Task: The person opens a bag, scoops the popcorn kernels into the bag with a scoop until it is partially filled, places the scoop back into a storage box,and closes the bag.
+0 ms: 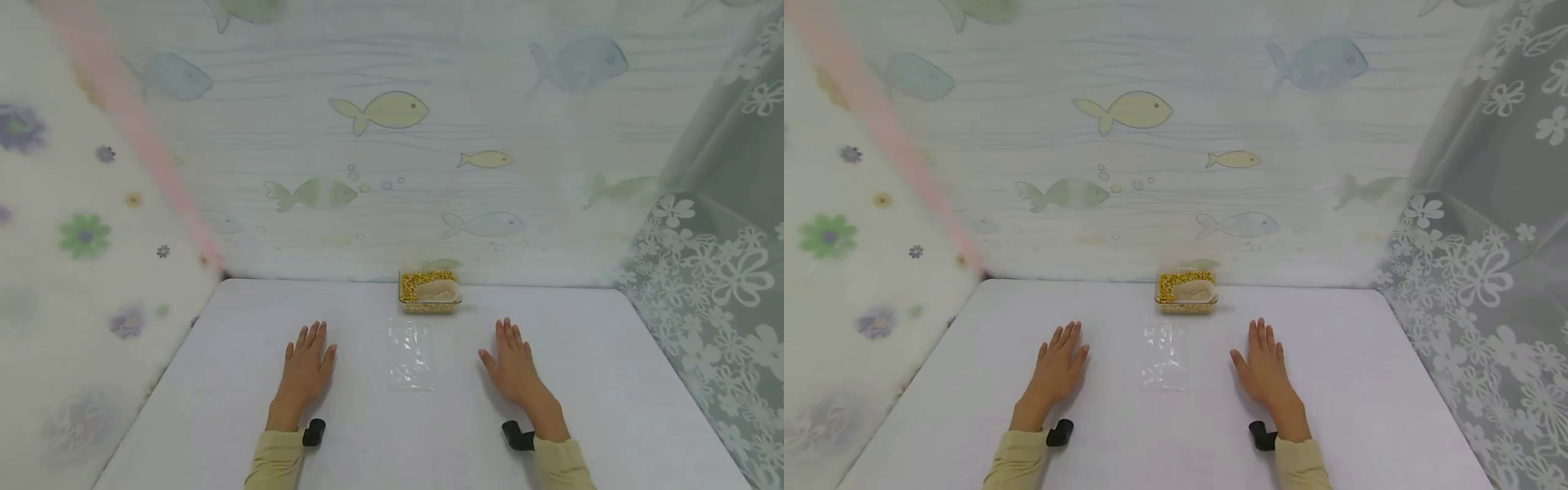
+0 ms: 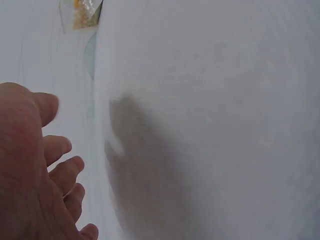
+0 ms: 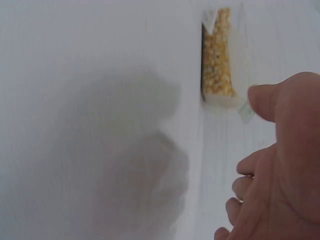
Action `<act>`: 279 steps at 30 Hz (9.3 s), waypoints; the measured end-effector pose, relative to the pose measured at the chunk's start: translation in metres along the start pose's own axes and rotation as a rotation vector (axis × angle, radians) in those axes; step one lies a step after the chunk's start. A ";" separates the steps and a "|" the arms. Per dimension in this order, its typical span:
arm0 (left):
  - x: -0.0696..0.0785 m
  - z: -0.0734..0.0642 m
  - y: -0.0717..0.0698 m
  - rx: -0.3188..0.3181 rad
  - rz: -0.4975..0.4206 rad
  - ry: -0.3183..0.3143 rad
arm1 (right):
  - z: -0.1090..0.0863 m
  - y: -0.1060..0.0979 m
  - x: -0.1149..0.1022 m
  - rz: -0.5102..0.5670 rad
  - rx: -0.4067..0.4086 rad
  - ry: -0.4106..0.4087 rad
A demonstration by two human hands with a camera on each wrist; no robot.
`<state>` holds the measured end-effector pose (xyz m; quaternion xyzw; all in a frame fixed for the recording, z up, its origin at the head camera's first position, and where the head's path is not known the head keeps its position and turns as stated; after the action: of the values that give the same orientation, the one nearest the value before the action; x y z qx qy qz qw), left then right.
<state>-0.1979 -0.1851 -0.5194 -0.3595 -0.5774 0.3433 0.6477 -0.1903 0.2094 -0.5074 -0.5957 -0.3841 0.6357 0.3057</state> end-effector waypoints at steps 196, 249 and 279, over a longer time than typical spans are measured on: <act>0.126 -0.003 0.018 0.706 -0.682 0.135 | 0.038 0.004 -0.115 0.511 0.512 -0.256; 0.129 0.009 0.014 0.789 -0.471 0.248 | 0.044 0.010 -0.134 0.344 0.462 -0.299; 0.117 0.034 0.000 0.718 -0.730 0.058 | 0.088 0.005 -0.143 0.391 0.221 -0.121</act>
<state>-0.2202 -0.0822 -0.4579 0.1014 -0.4927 0.2612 0.8239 -0.2623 0.0753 -0.4373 -0.5823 -0.2072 0.7557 0.2166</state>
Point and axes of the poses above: each hand's wrist, its own z-axis towards the middle knuckle, its own y-axis out of the palm, x = y × z, the point moved 2 cm from there along z, towards the middle knuckle, and after that the axes turned 3 degrees about -z, right-handed, at the moved point
